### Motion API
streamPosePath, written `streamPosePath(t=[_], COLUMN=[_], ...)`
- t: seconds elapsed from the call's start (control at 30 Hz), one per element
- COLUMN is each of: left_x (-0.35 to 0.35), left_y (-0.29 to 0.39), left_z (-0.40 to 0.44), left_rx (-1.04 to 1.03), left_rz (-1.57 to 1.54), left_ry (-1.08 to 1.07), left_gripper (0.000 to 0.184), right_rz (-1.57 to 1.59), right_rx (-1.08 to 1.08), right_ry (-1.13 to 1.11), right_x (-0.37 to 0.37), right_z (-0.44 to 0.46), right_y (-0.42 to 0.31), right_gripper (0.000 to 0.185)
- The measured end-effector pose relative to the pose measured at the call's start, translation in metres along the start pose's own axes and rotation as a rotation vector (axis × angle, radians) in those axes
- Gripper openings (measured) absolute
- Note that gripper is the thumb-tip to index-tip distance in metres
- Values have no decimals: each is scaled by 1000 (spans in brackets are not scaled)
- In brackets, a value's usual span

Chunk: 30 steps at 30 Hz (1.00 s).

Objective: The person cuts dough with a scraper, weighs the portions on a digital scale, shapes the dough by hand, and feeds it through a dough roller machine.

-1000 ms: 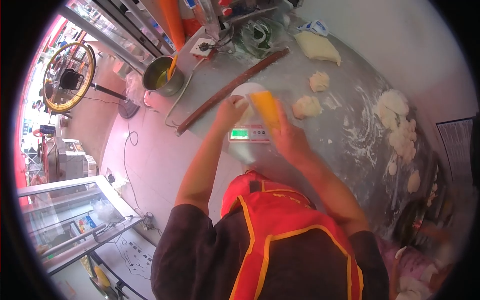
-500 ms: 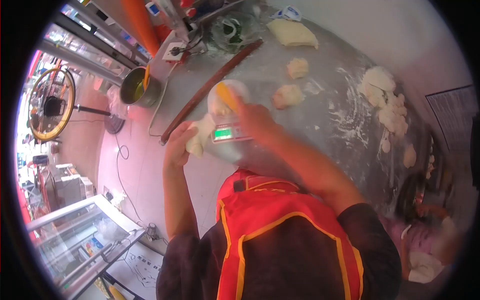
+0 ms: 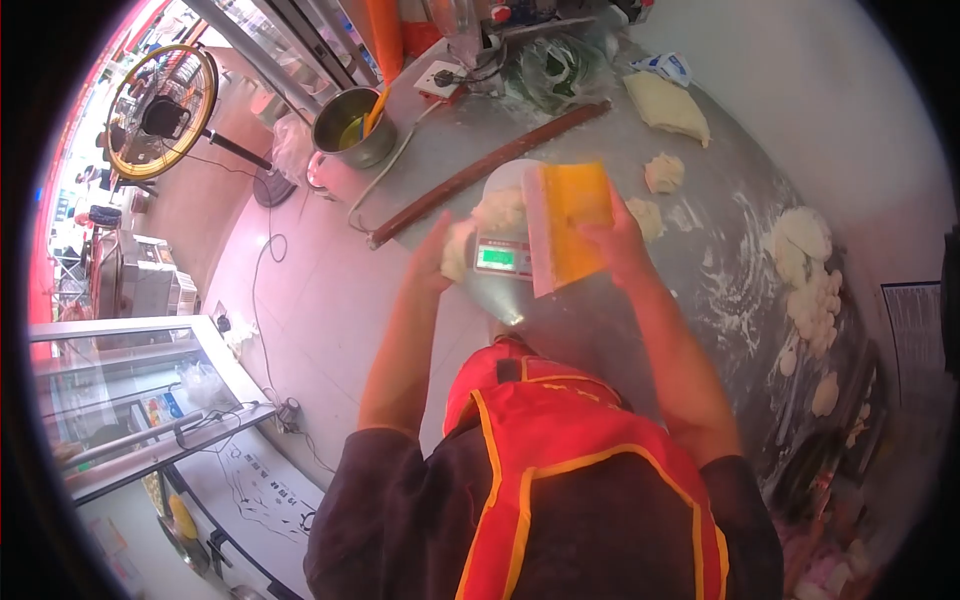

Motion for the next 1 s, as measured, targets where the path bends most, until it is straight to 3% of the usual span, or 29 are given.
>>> streamPosePath(t=[0.13, 0.23, 0.33, 0.43, 0.53, 0.63, 0.73, 0.83, 0.93, 1.0], left_x=[-19, -48, -36, -37, -25, -49, -43, -51, -55, -44], left_y=[-6, -2, 5, 8, 6, 3, -1, 2, 8, 16], left_z=[22, 21, 29, 26, 34, 29, 34, 35, 36, 48], left_rx=[-105, -18, 204, 89, -14, -145, -349, -341, -430, -354], left_rz=[286, 227, 56, 329, 478, 631, 1477, 1579, 1826, 1720], left_ry=[-73, -255, -256, -180, -77, 109, 218, 345, 421, 271], left_gripper=[35, 34, 34, 33, 31, 42, 53, 59, 48, 46], right_rz=[673, 935, 843, 298, -546, -788, -860, -743, -585, -545], right_rx=[-289, -319, -323, -228, 231, 199, 330, 188, 241, 233], right_ry=[-193, -437, -360, -169, -5, -76, -43, 158, 260, 255], right_x=[4, -5, -8, -3, -9, -23, -30, -16, 6, 15], right_z=[-11, -16, -12, -15, -13, -18, -23, -28, -31, -36], right_y=[-1, 11, 24, 22, 13, -2, -7, -28, -25, -25], right_gripper=[60, 59, 59, 61, 66, 73, 76, 73, 70, 70])
Point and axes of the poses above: each hand's wrist, its own z-axis towards the middle knuckle, its own x-axis out of the back of the hand, y = z × x, the point moved 1 cm from there along z, towards the middle knuckle, and after that the axes turned 6 degrees about -z, right-handed, at the moved point
